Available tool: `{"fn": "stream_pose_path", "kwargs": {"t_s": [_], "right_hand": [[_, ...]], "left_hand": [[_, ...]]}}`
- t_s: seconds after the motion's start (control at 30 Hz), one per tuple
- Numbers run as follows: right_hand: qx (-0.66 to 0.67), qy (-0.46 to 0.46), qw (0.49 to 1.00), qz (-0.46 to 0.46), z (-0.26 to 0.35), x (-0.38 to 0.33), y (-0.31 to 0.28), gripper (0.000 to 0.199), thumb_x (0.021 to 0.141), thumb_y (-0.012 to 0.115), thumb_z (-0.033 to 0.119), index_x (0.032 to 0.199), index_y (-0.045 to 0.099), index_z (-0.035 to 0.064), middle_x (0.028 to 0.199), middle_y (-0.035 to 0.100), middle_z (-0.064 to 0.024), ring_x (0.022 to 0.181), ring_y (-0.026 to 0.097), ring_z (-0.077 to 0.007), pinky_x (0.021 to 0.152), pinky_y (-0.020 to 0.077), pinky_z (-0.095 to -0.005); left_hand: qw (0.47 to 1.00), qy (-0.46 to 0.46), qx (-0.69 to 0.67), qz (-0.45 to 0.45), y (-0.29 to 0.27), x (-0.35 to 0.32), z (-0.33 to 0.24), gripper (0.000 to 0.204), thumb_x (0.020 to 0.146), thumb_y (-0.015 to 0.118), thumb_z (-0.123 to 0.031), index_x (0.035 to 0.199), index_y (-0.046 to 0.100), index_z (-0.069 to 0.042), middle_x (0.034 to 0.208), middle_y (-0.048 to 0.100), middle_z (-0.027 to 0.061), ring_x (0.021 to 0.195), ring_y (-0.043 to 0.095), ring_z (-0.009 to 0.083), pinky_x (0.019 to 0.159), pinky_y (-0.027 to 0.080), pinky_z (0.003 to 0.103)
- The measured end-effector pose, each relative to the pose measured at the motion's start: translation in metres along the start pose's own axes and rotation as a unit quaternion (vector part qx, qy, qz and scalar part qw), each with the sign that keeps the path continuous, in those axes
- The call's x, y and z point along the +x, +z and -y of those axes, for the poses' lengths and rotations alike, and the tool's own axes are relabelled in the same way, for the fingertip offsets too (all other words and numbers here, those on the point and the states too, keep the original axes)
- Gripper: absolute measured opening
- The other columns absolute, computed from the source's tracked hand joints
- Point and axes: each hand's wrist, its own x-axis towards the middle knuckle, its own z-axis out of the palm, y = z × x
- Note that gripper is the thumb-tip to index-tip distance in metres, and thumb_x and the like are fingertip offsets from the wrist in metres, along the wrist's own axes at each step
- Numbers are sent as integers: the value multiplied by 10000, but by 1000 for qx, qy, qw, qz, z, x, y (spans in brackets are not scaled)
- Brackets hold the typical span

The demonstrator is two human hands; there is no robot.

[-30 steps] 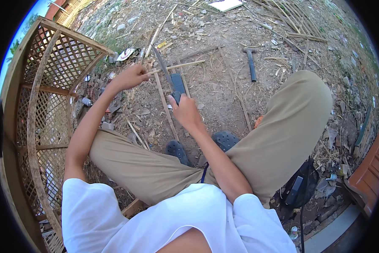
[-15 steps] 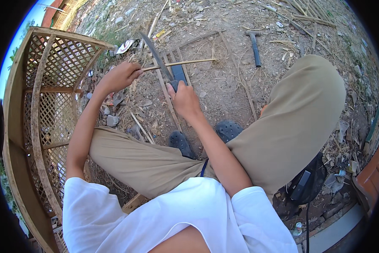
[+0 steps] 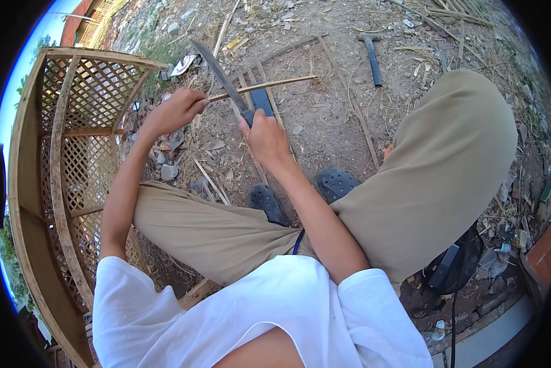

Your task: The person whittles a thin wooden stick using a knife while sitting outdoors, shaving off thin layers of wood and turning the stick to reach different sides.

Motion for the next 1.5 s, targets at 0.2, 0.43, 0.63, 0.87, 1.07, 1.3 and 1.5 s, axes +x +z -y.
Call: {"fn": "stream_pose_path", "kwargs": {"t_s": [0.2,0.43,0.63,0.87,1.07,1.3,1.5], "right_hand": [[-11,133,987,-93,-86,27,-6,552,1037,558,446,1001,632,-100,886,686,-370,884,692,-533,794,550,-593],[-8,0,1000,-8,-9,4,4,544,1028,572,446,984,649,-91,869,695,-342,876,696,-525,795,553,-589],[-28,79,995,-44,-59,22,-13,549,1026,574,447,988,675,-91,924,700,-344,914,691,-526,822,551,-586],[21,156,985,-74,-80,31,-12,560,1039,551,434,970,698,-102,946,693,-368,926,688,-533,838,544,-591],[-52,35,998,-8,-26,13,-8,538,1036,559,444,1038,667,-83,907,695,-351,918,694,-523,834,545,-594],[-69,196,972,-112,-126,37,-16,531,1034,559,444,1054,671,-75,954,700,-347,939,689,-527,845,551,-575],[-69,71,994,-44,-66,20,-2,533,1027,567,452,1021,663,-72,903,698,-351,937,688,-528,844,545,-587]], "left_hand": [[996,9,-55,68,-1,8,-4,357,1055,541,-286,937,667,26,828,645,189,866,612,378,848,473,457],[996,-2,-76,53,-9,8,1,372,1043,559,-272,910,650,63,761,626,214,761,614,385,767,479,478],[997,33,-69,17,-4,9,11,322,1028,587,-240,963,682,61,774,652,231,752,636,406,747,492,473],[998,51,-22,-3,-12,15,1,279,1014,607,-233,1012,696,31,791,649,256,780,630,447,749,494,500],[999,18,15,23,-17,11,-6,291,1023,607,-259,1005,705,14,818,668,237,811,637,436,795,498,497],[999,10,-8,41,-12,20,15,309,1020,618,-267,1029,722,24,896,692,246,867,645,424,823,502,478],[999,10,6,45,-30,20,13,319,1010,631,-263,1051,725,39,921,712,228,883,660,401,822,507,460]]}}
